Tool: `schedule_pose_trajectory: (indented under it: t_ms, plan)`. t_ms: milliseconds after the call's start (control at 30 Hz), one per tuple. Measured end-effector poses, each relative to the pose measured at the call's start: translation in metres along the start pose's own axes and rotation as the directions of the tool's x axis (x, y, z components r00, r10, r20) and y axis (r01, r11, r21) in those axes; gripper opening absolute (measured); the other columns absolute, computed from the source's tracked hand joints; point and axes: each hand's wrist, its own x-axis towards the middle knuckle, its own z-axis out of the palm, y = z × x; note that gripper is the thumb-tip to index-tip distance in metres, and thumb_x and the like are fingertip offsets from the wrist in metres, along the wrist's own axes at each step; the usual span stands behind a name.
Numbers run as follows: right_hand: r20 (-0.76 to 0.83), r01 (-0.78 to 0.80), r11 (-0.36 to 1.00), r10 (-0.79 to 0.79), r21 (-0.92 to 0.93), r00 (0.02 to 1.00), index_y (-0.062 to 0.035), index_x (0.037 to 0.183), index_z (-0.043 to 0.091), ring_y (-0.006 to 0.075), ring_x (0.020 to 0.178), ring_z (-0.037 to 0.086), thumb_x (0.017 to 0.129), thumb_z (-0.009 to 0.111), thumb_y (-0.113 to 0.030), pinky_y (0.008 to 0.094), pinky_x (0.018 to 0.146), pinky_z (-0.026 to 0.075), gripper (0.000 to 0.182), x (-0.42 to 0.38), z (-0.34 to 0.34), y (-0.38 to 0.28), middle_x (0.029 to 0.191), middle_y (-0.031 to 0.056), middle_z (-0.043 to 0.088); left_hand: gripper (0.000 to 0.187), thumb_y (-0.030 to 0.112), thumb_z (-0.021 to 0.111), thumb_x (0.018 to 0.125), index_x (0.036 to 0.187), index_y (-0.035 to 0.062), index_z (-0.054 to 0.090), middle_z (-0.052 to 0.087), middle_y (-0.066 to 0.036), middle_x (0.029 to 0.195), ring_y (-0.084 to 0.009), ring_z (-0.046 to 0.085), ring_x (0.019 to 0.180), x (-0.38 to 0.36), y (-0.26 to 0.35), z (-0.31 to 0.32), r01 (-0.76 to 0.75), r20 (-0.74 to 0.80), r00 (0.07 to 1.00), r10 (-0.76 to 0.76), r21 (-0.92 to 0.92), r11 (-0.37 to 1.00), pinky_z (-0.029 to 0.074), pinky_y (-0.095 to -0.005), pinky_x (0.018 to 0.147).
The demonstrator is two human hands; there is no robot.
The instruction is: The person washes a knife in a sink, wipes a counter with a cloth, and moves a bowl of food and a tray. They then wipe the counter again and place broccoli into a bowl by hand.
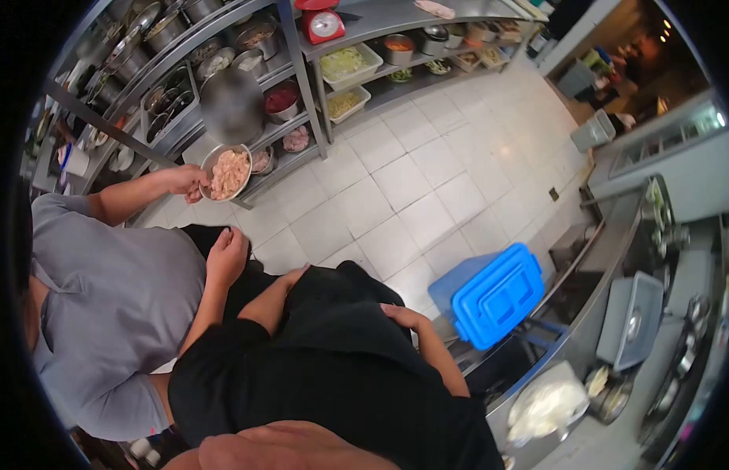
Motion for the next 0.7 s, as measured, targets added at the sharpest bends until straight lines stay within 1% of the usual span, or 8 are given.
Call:
schedule_pose_trajectory:
  t_ms: [100,200,267,333,400,467,567,700]
  plan:
    - [-0.300,-0.084,0.996,0.073,-0.024,0.951,-0.0035,0.125,0.044,0.0231,0.124,0.032,0.089,0.037,-0.051,0.0323,0.103,0.024,0.061,0.040,-0.042,0.072,0.133,0.0160,0.037,0.059,0.053,0.037,0.088,0.110,0.0029,0.057,0.057,-0.014,0.112,-0.0242,0.056,0.098,0.028,0.055,0.050,0.090,0.022,0.992,-0.123,0.552,0.829,0.042,-0.0362,0.086]
    - [-0.150,-0.119,0.990,0.130,0.080,0.980,-0.0047,0.124,0.047,0.0233,0.120,0.039,0.089,0.038,-0.049,0.0330,0.100,0.027,0.057,0.027,-0.085,0.063,0.130,0.0146,0.042,0.054,0.049,0.041,0.087,0.106,0.0023,0.060,0.059,-0.010,0.109,-0.0231,0.056,0.097,0.106,0.004,0.067,-0.195,0.148,0.980,0.135,0.541,0.818,0.041,-0.0345,0.087]
    - [-0.008,-0.075,0.984,0.077,0.164,0.997,-0.0062,0.122,0.050,0.0224,0.116,0.043,0.089,0.038,-0.048,0.0333,0.098,0.030,0.055,0.054,-0.116,0.134,0.125,0.0125,0.048,0.055,0.050,0.044,0.084,0.104,0.0004,0.059,0.061,-0.016,0.101,-0.0260,0.057,0.096,0.076,0.013,0.093,-0.106,0.057,0.994,0.094,0.731,0.675,0.042,-0.0346,0.084]
    - [-0.049,-0.156,0.981,0.151,-0.115,0.987,-0.0060,0.120,0.051,0.0223,0.115,0.044,0.089,0.039,-0.047,0.0341,0.097,0.031,0.053,0.008,-0.153,0.043,0.122,0.0118,0.051,0.056,0.048,0.046,0.082,0.101,-0.0031,0.059,0.060,-0.018,0.103,-0.0279,0.057,0.097,0.034,0.003,0.100,-0.288,-0.101,0.899,0.427,0.600,0.746,0.044,-0.0381,0.081]
    - [0.037,-0.334,0.933,0.342,-0.136,0.939,-0.0040,0.117,0.054,0.0243,0.116,0.044,0.081,0.050,-0.055,0.0352,0.096,0.032,0.062,0.024,-0.200,0.066,0.126,0.0153,0.047,0.055,0.047,0.047,0.082,0.102,-0.0030,0.059,0.060,-0.018,0.103,-0.0277,0.056,0.097,0.019,-0.007,0.137,-0.264,-0.170,0.894,0.415,0.550,0.792,0.043,-0.0379,0.081]
    - [0.219,-0.043,0.875,0.168,-0.482,0.961,-0.0025,0.123,0.048,0.0290,0.118,0.042,0.079,0.051,-0.055,0.0424,0.095,0.033,0.068,0.071,-0.267,0.140,0.131,0.0174,0.040,0.054,0.046,0.047,0.083,0.103,-0.0028,0.058,0.059,-0.018,0.105,-0.0274,0.056,0.098,0.006,-0.007,0.122,-0.280,-0.271,0.850,0.452,0.494,0.823,0.042,-0.0376,0.083]
    - [-0.083,-0.441,0.836,0.439,-0.327,0.895,-0.0014,0.128,0.040,0.0349,0.118,0.040,0.077,0.052,-0.056,0.0525,0.092,0.033,0.075,0.039,-0.304,0.119,0.135,0.0183,0.034,0.052,0.044,0.047,0.083,0.105,-0.0025,0.057,0.057,-0.018,0.107,-0.0268,0.054,0.100,-0.043,-0.027,0.060,-0.311,-0.392,0.778,0.491,0.439,0.843,0.041,-0.0371,0.084]
    - [-0.039,-0.488,0.826,0.498,-0.283,0.866,-0.0008,0.130,0.035,0.0378,0.119,0.038,0.075,0.054,-0.058,0.0571,0.089,0.034,0.082,-0.014,-0.320,0.089,0.135,0.0176,0.034,0.051,0.042,0.048,0.084,0.108,-0.0021,0.055,0.056,-0.018,0.110,-0.0260,0.053,0.102,-0.041,0.042,-0.001,-0.389,-0.533,0.680,0.503,0.319,0.864,0.040,-0.0364,0.086]
